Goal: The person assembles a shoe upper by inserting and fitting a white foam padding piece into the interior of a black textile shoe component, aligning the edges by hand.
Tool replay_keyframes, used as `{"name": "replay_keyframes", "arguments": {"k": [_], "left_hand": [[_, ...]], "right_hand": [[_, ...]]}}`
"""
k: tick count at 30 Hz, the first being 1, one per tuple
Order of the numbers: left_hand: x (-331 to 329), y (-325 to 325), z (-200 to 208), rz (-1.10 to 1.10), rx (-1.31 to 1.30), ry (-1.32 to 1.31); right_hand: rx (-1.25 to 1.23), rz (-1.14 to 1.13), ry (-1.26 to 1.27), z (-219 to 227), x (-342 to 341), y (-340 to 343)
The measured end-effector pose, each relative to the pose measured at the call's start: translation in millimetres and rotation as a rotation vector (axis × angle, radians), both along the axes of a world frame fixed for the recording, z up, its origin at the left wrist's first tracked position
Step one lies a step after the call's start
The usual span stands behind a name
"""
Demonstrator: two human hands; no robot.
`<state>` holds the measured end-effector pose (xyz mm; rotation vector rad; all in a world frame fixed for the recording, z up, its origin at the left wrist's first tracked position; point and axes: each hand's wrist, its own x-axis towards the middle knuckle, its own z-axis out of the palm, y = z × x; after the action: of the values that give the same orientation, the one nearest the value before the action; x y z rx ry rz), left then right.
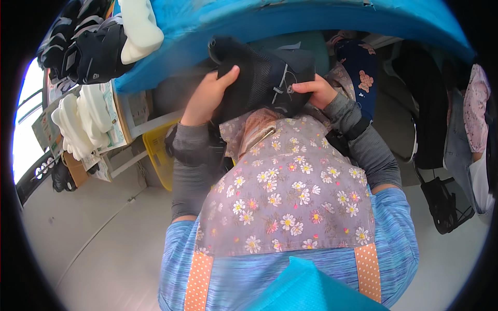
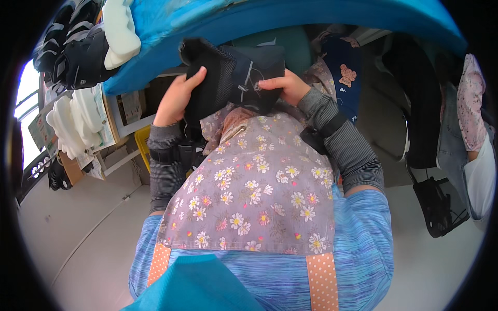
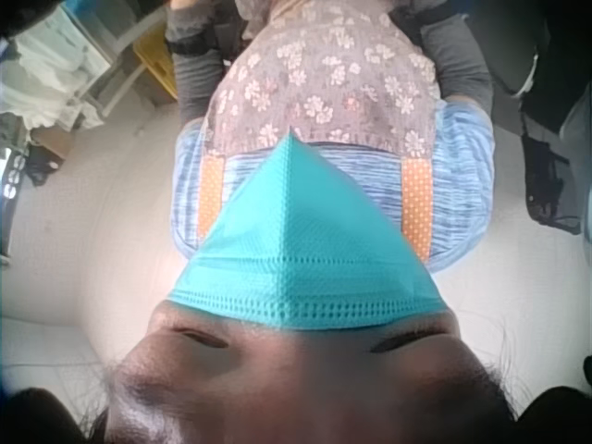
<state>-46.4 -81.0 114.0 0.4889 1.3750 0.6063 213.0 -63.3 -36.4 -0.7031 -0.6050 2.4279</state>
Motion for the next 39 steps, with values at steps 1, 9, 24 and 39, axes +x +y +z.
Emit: {"name": "replay_keyframes", "arguments": {"k": [1,9,24,39], "left_hand": [[2,3,6,-0.124,0.173,0.232],[26,52,-19,-0.572,0.838,1.266],[31,80,-108,-0.657,0.903,1.295],[25,68,-88,-0.746,0.891,1.482]], "right_hand": [[0.001,0.009,-0.001,4,1,-1],[-0.026,-0.139,0.157,28,5,-2],[-0.074,-0.051,0.220,4,-1,-8],[-0.264,-0.040,0.315,6,-2,-1]]}}
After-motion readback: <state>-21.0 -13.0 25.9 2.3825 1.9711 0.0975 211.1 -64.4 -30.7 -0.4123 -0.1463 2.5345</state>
